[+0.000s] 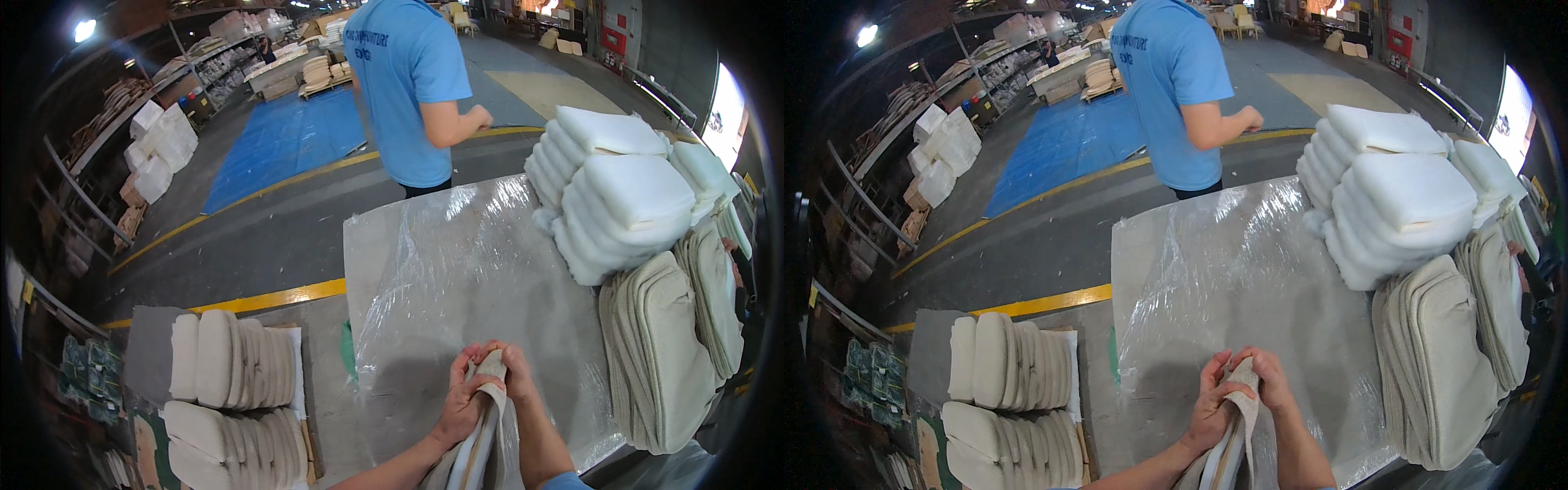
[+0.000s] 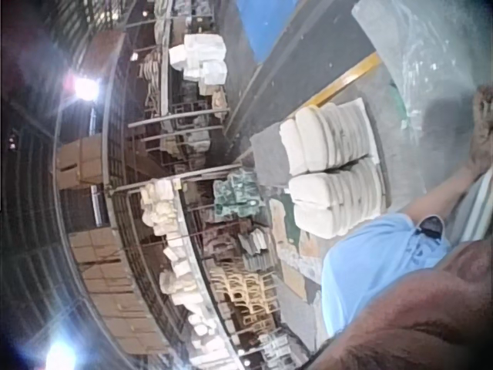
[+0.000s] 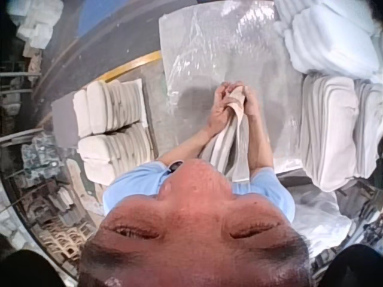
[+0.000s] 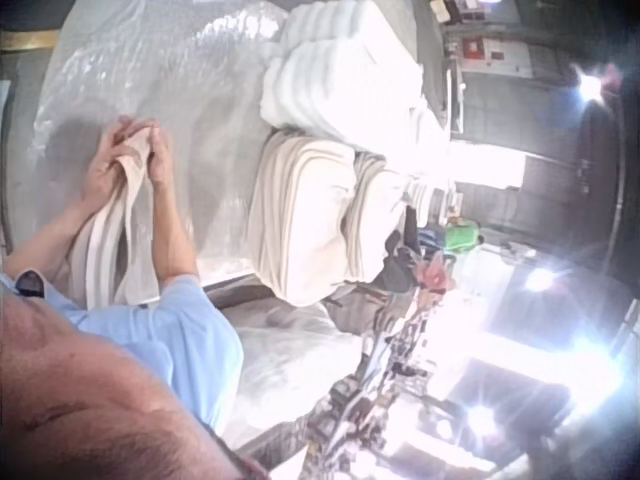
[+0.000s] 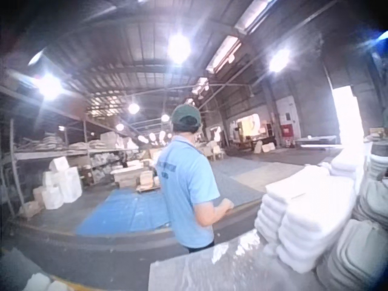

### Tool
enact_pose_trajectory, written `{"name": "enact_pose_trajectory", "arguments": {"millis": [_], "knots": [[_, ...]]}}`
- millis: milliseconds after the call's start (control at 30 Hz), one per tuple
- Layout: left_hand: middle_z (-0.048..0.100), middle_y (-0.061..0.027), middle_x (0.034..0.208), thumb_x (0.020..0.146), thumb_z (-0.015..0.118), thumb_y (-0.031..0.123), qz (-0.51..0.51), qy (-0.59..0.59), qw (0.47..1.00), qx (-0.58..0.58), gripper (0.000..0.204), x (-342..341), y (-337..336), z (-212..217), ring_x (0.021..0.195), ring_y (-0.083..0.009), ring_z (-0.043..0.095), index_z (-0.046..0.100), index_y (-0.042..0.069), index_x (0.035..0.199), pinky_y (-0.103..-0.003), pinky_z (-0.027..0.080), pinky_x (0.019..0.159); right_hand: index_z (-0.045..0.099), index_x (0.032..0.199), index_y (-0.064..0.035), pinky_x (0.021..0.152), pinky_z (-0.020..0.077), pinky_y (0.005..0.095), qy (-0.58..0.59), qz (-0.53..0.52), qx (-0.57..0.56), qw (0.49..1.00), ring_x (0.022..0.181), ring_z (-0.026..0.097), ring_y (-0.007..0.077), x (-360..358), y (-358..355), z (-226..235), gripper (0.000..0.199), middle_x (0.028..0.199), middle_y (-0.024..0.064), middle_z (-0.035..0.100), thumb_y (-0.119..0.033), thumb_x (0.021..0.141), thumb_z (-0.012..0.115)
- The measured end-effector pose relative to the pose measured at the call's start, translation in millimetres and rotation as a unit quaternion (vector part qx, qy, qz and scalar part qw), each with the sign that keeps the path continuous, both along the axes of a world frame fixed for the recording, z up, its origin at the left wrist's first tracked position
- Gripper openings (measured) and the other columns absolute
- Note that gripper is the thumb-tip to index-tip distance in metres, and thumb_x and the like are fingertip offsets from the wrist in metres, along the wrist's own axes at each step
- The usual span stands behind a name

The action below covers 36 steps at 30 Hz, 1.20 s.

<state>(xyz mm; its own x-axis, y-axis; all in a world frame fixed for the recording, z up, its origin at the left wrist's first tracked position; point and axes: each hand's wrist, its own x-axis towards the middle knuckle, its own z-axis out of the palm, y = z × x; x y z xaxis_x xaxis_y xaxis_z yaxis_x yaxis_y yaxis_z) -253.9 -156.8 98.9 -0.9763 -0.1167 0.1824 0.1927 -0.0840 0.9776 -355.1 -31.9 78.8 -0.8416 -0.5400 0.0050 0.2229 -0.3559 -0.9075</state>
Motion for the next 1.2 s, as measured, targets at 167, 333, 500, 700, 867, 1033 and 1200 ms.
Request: {"name": "enact_pose_trajectory", "arguments": {"millis": [167, 333, 500, 700, 867, 1033, 1200], "knots": [[0.018, -0.0098, 0.163, 0.096, 0.066, 0.006, 0.006, 0.021, 0.999, 0.027, 0.019, 6, -6, -2, 0.151, -0.0296, 0.023, 0.077, 0.019, 0.103, -0.043, 0.024, 0.123, 0.072, 0.099, -0.0030, 0.075, 0.0468, 0.0300, -0.025, 0.038, 0.198, 0.979, 0.083, 0.057, 0.0120, 8, 2, 33, 0.034, 0.092, 0.0044, 0.068, -0.034, 0.100, 0.058], [0.018, -0.0137, 0.163, 0.099, 0.061, 0.008, 0.007, 0.024, 0.999, 0.037, 0.021, 4, -2, -3, 0.154, -0.0328, 0.017, 0.077, 0.020, 0.105, -0.045, 0.020, 0.124, 0.071, 0.101, -0.0019, 0.073, 0.0443, 0.0267, 0.063, -0.034, 0.207, 0.976, 0.082, 0.054, 0.0092, 16, -2, 47, 0.030, 0.092, 0.0016, 0.068, -0.027, 0.103, 0.055], [0.021, -0.0103, 0.165, 0.098, 0.062, 0.006, 0.009, 0.045, 0.999, 0.028, 0.020, -8, 0, -7, 0.154, -0.0308, 0.021, 0.076, 0.018, 0.105, -0.044, 0.021, 0.124, 0.070, 0.111, 0.0003, 0.085, 0.0468, 0.0286, 0.099, -0.139, 0.214, 0.962, 0.096, 0.058, 0.0120, 25, -2, 52, 0.027, 0.105, 0.0047, 0.068, -0.019, 0.104, 0.053], [0.040, -0.0121, 0.160, 0.097, 0.058, 0.000, -0.061, -0.007, 0.997, 0.053, 0.026, -12, -18, 0, 0.148, -0.0260, 0.037, 0.074, 0.011, 0.115, -0.039, 0.029, 0.122, 0.052, 0.143, 0.0038, 0.110, 0.0434, 0.0382, 0.145, -0.264, 0.178, 0.937, 0.136, 0.051, 0.0296, 101, 0, 73, 0.071, 0.144, 0.0172, 0.052, -0.031, 0.087, 0.079], [0.044, -0.0112, 0.157, 0.091, 0.049, -0.011, -0.129, -0.096, 0.986, 0.055, 0.053, -21, -37, 26, 0.147, -0.0238, 0.039, 0.060, 0.007, 0.140, -0.035, 0.031, 0.121, 0.060, 0.135, 0.0033, 0.106, 0.0483, 0.0427, 0.251, -0.263, 0.314, 0.877, 0.125, 0.060, 0.0374, 100, 8, 76, 0.061, 0.136, 0.0231, 0.059, -0.020, 0.083, 0.079], [0.047, -0.0119, 0.154, 0.090, 0.049, -0.010, -0.121, -0.049, 0.991, 0.007, 0.051, -24, -26, 30, 0.145, -0.0247, 0.041, 0.062, 0.004, 0.137, -0.037, 0.033, 0.119, 0.069, 0.122, -0.0004, 0.094, 0.0550, 0.0390, 0.189, -0.289, 0.338, 0.876, 0.112, 0.067, 0.0312, 103, 8, 90, 0.038, 0.124, 0.0156, 0.066, -0.011, 0.086, 0.075], [0.049, -0.0126, 0.152, 0.092, 0.051, -0.008, -0.092, -0.022, 0.995, 0.012, 0.042, -27, -19, 21, 0.144, -0.0253, 0.043, 0.068, 0.004, 0.129, -0.039, 0.035, 0.118, 0.073, 0.111, -0.0020, 0.088, 0.0563, 0.0396, 0.248, -0.312, 0.355, 0.845, 0.104, 0.068, 0.0305, 98, 13, 105, 0.026, 0.119, 0.0136, 0.067, -0.008, 0.086, 0.076]]}}
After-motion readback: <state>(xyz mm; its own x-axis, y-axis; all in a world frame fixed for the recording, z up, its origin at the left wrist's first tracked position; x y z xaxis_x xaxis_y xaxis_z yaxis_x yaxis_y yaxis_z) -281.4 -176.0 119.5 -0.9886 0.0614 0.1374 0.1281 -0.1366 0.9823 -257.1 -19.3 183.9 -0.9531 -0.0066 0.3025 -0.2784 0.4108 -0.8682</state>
